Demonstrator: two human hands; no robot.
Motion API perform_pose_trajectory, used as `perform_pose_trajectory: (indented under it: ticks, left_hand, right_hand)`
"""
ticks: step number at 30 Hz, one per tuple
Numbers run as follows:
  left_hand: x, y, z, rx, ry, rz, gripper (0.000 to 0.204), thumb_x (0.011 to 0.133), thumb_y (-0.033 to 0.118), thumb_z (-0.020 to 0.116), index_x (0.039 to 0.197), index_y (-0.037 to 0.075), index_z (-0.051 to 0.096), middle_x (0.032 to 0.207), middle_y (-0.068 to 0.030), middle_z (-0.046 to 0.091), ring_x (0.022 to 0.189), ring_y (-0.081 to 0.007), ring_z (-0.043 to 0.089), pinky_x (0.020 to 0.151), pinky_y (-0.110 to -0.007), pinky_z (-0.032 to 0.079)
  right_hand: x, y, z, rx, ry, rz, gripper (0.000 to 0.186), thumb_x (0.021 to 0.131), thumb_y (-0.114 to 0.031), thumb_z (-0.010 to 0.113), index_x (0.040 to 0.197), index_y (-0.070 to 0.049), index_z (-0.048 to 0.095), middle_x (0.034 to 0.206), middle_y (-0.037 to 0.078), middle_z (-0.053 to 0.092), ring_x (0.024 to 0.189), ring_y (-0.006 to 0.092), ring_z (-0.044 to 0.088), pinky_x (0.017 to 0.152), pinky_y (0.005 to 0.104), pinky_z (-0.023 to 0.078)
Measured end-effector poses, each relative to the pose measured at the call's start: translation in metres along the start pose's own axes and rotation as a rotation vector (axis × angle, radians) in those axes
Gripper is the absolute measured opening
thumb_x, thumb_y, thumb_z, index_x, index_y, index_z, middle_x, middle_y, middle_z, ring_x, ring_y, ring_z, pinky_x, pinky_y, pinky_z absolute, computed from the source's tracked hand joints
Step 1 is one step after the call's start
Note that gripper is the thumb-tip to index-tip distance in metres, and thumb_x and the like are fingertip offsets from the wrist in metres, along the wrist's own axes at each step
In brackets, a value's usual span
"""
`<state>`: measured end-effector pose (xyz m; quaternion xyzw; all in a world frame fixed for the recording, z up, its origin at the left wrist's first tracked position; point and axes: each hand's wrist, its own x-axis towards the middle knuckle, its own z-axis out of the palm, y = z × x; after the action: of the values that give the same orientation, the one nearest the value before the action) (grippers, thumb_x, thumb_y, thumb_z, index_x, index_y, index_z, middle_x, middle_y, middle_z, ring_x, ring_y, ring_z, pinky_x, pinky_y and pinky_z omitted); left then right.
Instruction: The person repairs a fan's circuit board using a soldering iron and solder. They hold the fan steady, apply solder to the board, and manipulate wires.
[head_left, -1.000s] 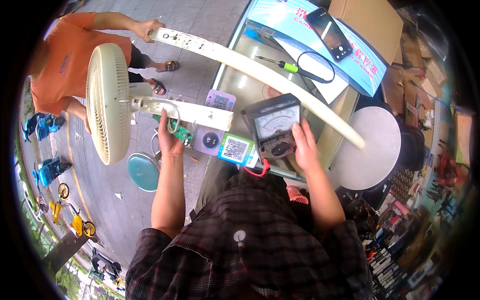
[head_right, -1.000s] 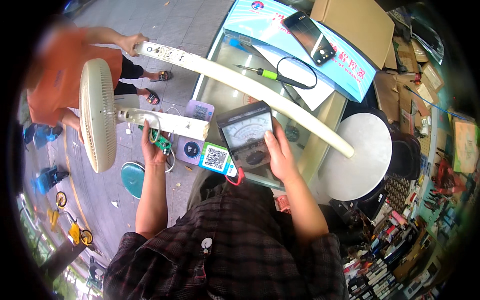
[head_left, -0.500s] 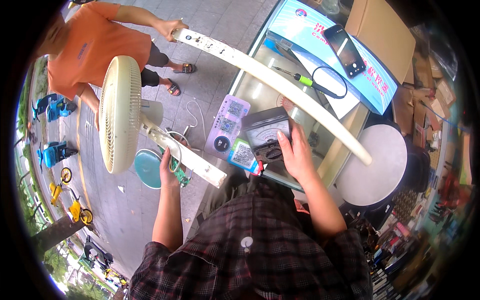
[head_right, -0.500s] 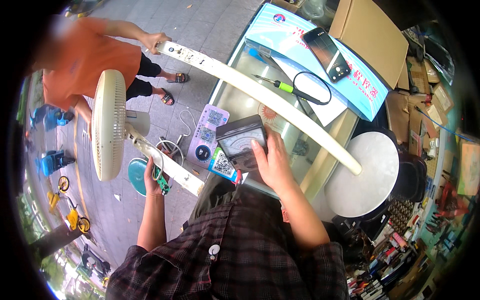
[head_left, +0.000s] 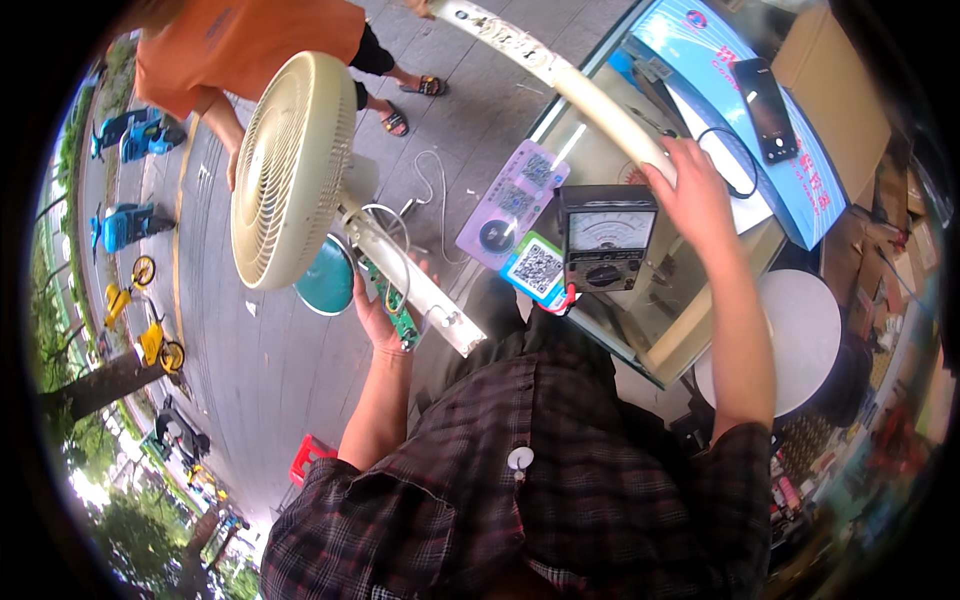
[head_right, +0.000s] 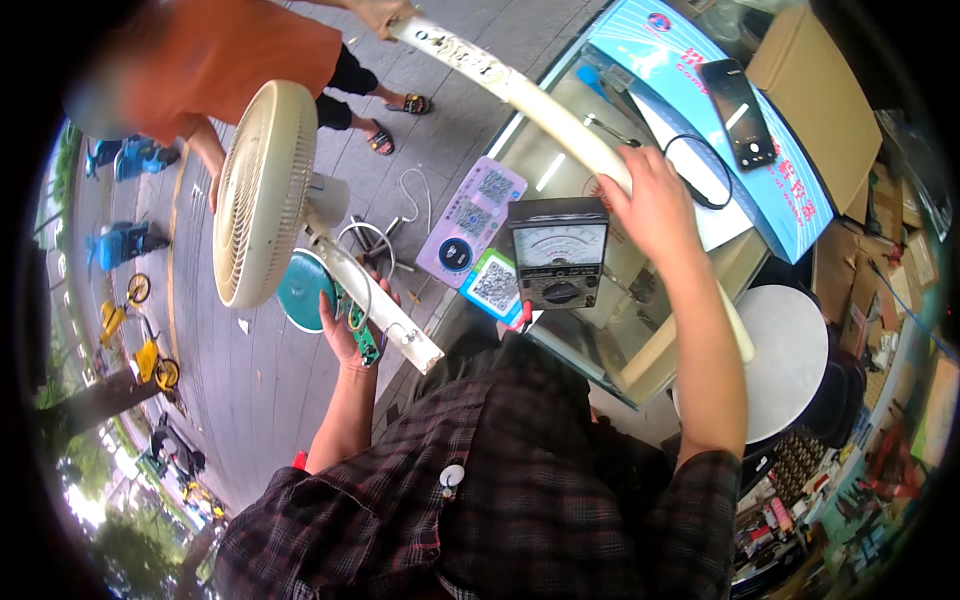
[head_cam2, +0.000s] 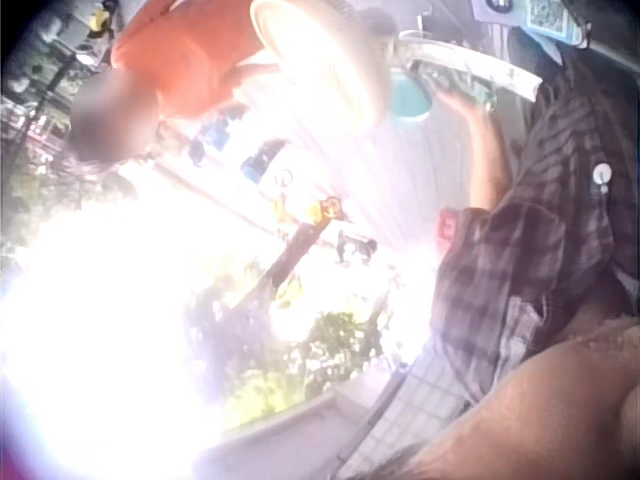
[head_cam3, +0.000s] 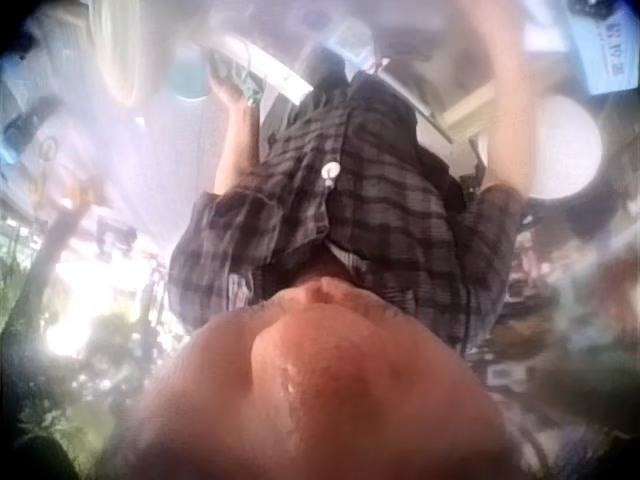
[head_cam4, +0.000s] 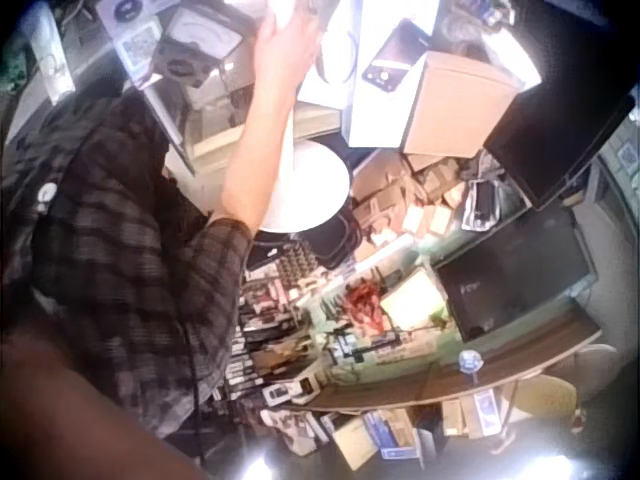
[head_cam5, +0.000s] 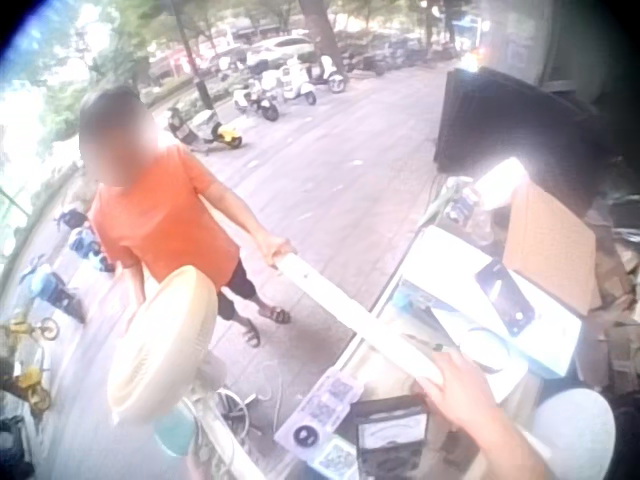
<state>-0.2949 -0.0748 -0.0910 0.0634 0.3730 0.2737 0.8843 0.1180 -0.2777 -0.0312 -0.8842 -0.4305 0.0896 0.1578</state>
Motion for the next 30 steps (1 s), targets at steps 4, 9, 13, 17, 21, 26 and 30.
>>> perform_pose_trajectory:
  ticks: [4, 9, 13, 17, 21, 26, 30]
  left_hand:
    - [-0.009, -0.008, 0.002, -0.120, -0.058, 0.005, 0.083, 0.093, 0.068, 0.049, 0.149, 0.006, 0.043, 0.134, -0.0203, 0.057, 0.118, -0.0365, 0.058, 0.103, -0.052, 0.046]
    - [-0.023, -0.005, -0.009, -0.092, -0.027, 0.040, 0.086, 0.094, 0.069, 0.045, 0.146, 0.000, 0.043, 0.135, -0.0224, 0.056, 0.118, -0.0387, 0.057, 0.102, -0.052, 0.046]
    - [-0.038, -0.002, -0.014, -0.046, 0.005, 0.090, 0.088, 0.094, 0.069, 0.044, 0.148, 0.000, 0.042, 0.136, -0.0231, 0.055, 0.121, -0.0397, 0.056, 0.107, -0.053, 0.044]
    - [-0.046, -0.004, -0.019, -0.126, -0.006, 0.110, 0.076, 0.100, 0.059, 0.041, 0.149, 0.000, 0.041, 0.143, -0.0233, 0.052, 0.125, -0.0402, 0.056, 0.109, -0.053, 0.043]
    - [-0.053, -0.002, -0.025, -0.079, 0.005, 0.129, 0.078, 0.100, 0.057, 0.041, 0.152, -0.001, 0.036, 0.146, -0.0260, 0.050, 0.127, -0.0426, 0.055, 0.111, -0.054, 0.042]
    - [-0.051, -0.004, -0.026, -0.113, -0.096, 0.085, 0.079, 0.099, 0.057, 0.049, 0.151, -0.002, 0.036, 0.145, -0.0282, 0.049, 0.127, -0.0430, 0.054, 0.112, -0.054, 0.040]
    - [-0.052, -0.007, -0.019, -0.079, -0.046, 0.092, 0.082, 0.100, 0.064, 0.039, 0.149, -0.002, 0.039, 0.139, -0.0272, 0.053, 0.121, -0.0415, 0.058, 0.108, -0.054, 0.044]
  right_hand:
    - [0.021, -0.003, 0.007, -0.163, -0.162, -0.052, 0.048, 0.087, -0.033, 0.074, 0.122, -0.003, 0.060, 0.113, 0.016, 0.064, 0.104, 0.0361, 0.065, 0.088, 0.0448, 0.054]
    - [0.026, 0.004, 0.023, -0.165, -0.252, -0.050, 0.053, 0.087, -0.031, 0.074, 0.124, -0.001, 0.052, 0.111, 0.021, 0.064, 0.101, 0.0398, 0.066, 0.085, 0.0479, 0.055]
    - [0.029, 0.006, 0.025, -0.143, -0.297, -0.051, 0.048, 0.089, -0.028, 0.072, 0.122, -0.001, 0.050, 0.111, 0.023, 0.064, 0.100, 0.0419, 0.066, 0.085, 0.0491, 0.055]
    - [0.024, 0.010, 0.016, -0.078, -0.252, -0.035, 0.047, 0.089, -0.029, 0.071, 0.120, -0.001, 0.048, 0.107, 0.024, 0.067, 0.098, 0.0433, 0.067, 0.084, 0.0505, 0.055]
    - [0.015, 0.010, -0.008, -0.023, -0.230, -0.058, 0.053, 0.087, -0.038, 0.074, 0.115, -0.002, 0.047, 0.095, 0.025, 0.069, 0.086, 0.0446, 0.068, 0.074, 0.0520, 0.055]
    - [-0.012, 0.009, -0.060, -0.062, -0.152, -0.061, 0.052, 0.085, -0.034, 0.072, 0.120, -0.003, 0.048, 0.091, 0.025, 0.069, 0.084, 0.0447, 0.068, 0.073, 0.0506, 0.055]
    - [-0.049, 0.017, -0.123, 0.067, 0.029, 0.046, 0.052, 0.082, -0.025, 0.074, 0.122, -0.002, 0.049, 0.097, 0.026, 0.068, 0.088, 0.0435, 0.069, 0.078, 0.0481, 0.056]
